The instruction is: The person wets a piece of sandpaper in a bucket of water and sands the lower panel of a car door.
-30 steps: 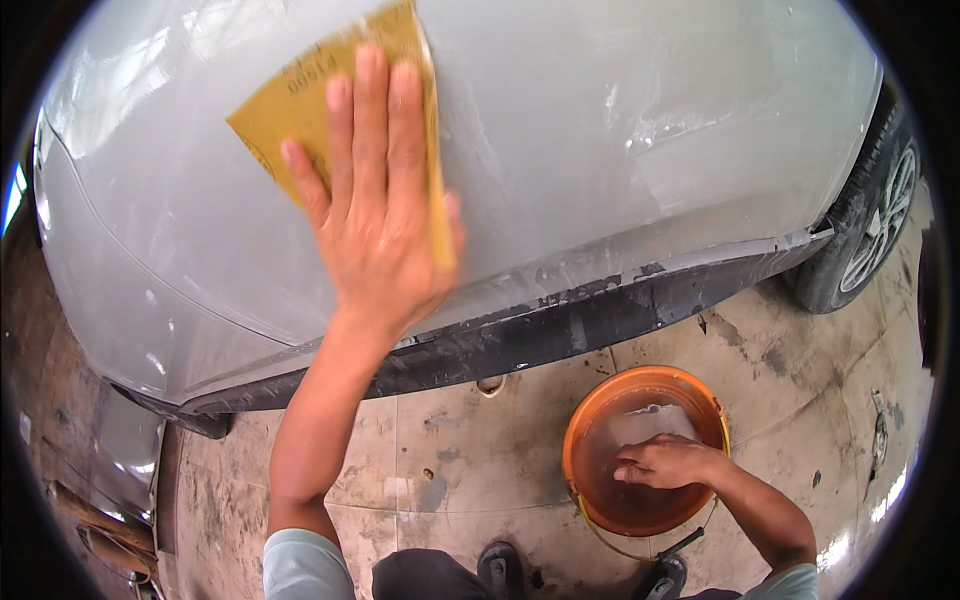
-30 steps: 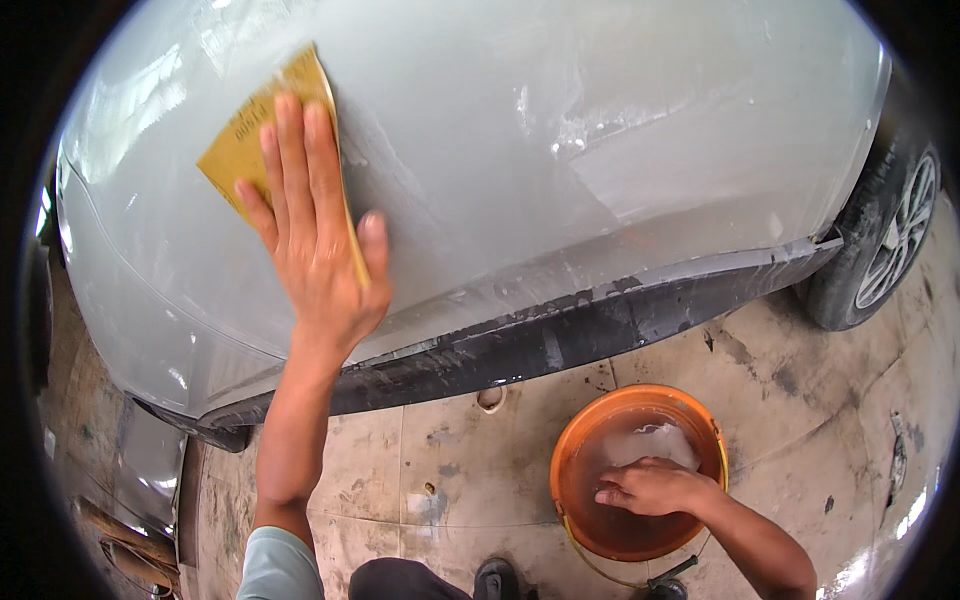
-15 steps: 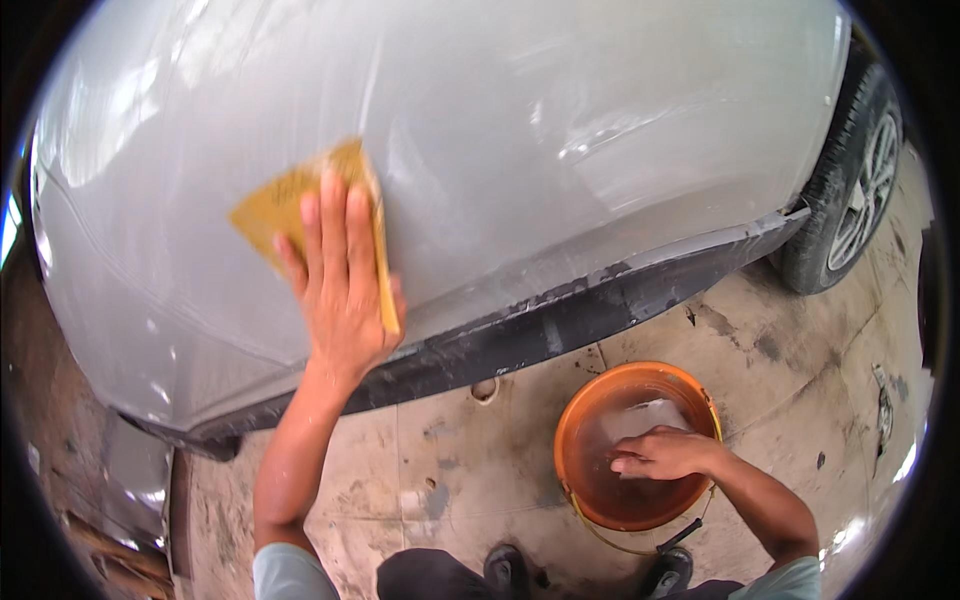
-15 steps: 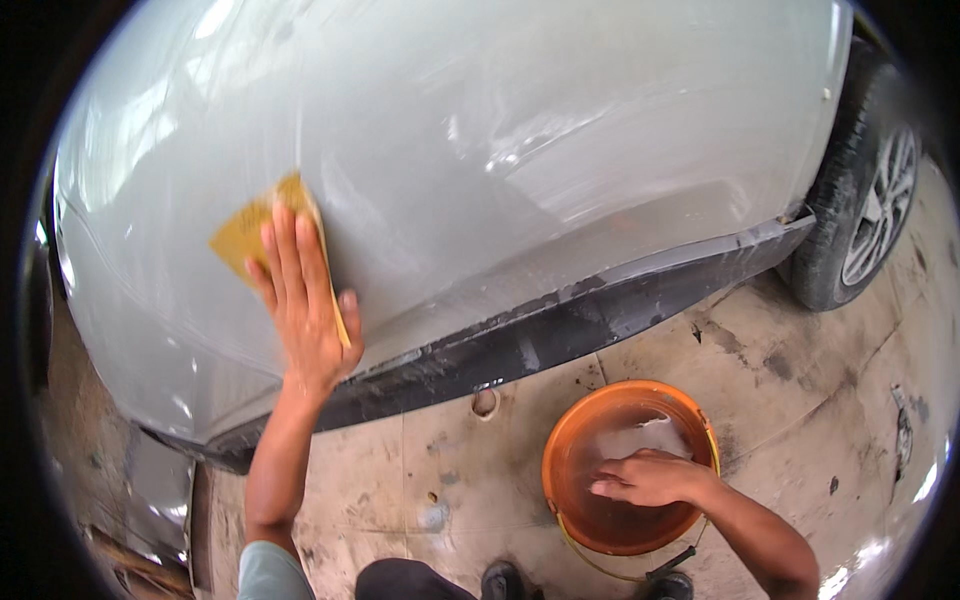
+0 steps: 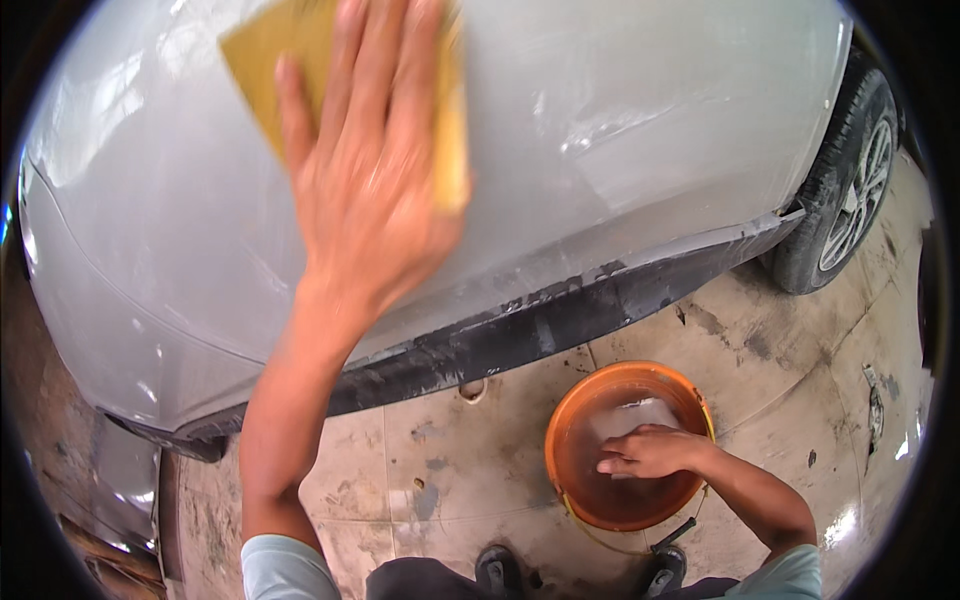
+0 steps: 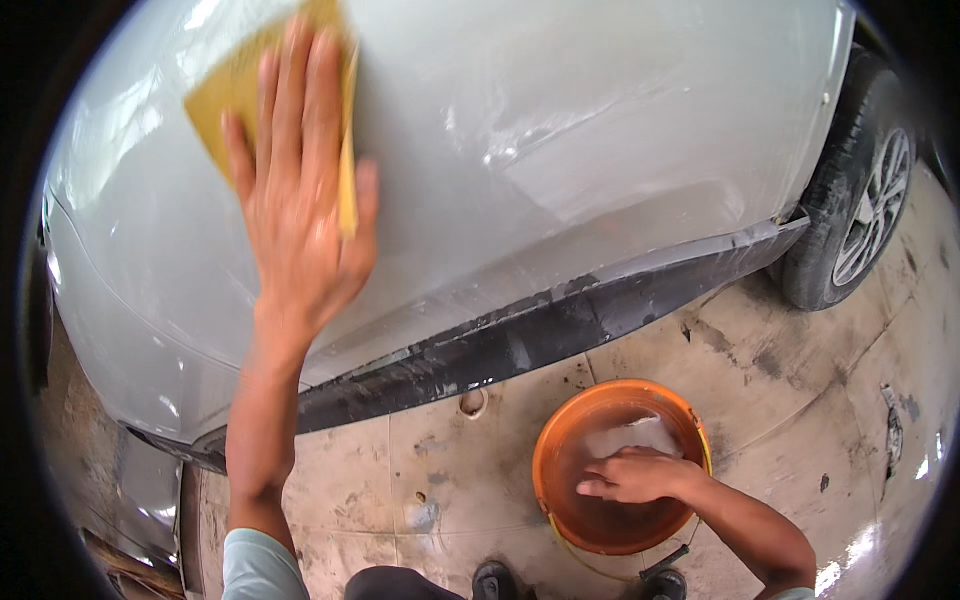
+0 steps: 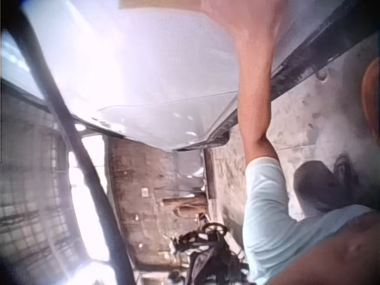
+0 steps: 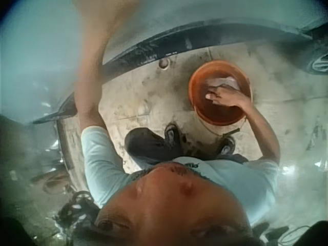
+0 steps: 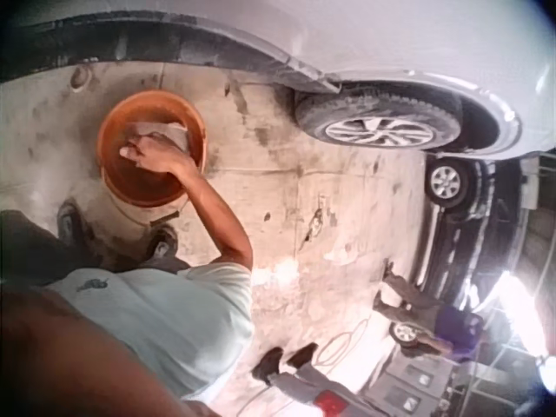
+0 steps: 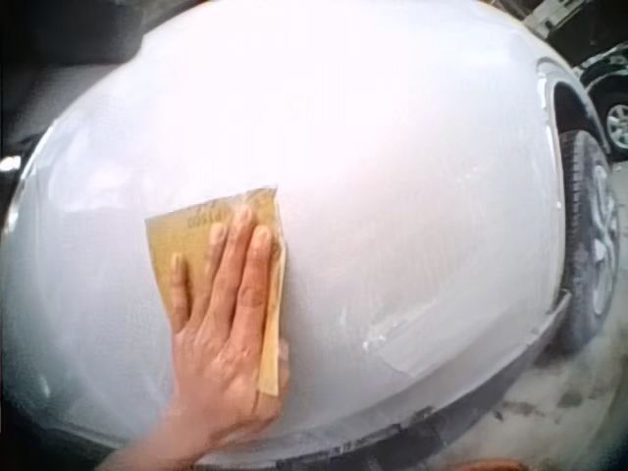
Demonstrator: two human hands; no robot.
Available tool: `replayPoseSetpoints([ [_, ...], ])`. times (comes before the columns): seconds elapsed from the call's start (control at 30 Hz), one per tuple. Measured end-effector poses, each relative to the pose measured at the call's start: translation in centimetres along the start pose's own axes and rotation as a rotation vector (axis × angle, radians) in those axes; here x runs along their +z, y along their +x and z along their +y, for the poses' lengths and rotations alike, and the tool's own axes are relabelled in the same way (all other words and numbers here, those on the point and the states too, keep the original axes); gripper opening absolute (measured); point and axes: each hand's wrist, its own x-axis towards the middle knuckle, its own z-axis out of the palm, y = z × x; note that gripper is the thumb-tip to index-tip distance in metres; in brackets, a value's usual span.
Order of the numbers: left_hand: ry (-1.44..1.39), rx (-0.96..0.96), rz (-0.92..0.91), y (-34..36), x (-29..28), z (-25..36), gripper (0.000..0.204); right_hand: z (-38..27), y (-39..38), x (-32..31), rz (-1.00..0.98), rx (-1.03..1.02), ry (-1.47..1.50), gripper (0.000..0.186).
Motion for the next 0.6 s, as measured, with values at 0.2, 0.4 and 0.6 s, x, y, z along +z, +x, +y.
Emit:
replayPoseSetpoints([
  [0.2, 0.015, -0.015, -0.068, -7.5, 1.5, -1.9, 0.062, 0.4, -1.1, -0.7, -0.032, 0.052, 0.094, 0.054],
  [0.4, -0.058, 0.045, 0.015, -0.4, 0.6, -0.6, 0.061, 0.0, 1.5, -0.8, -0.038, -0.035, 0.060, 0.052],
  [0.6, 0.006, 0.020, -0.015, -4.9, 0.9, -1.7, 0.061, 1.0, -0.4, -1.3, -0.012, 0.055, 0.021, 0.053],
])
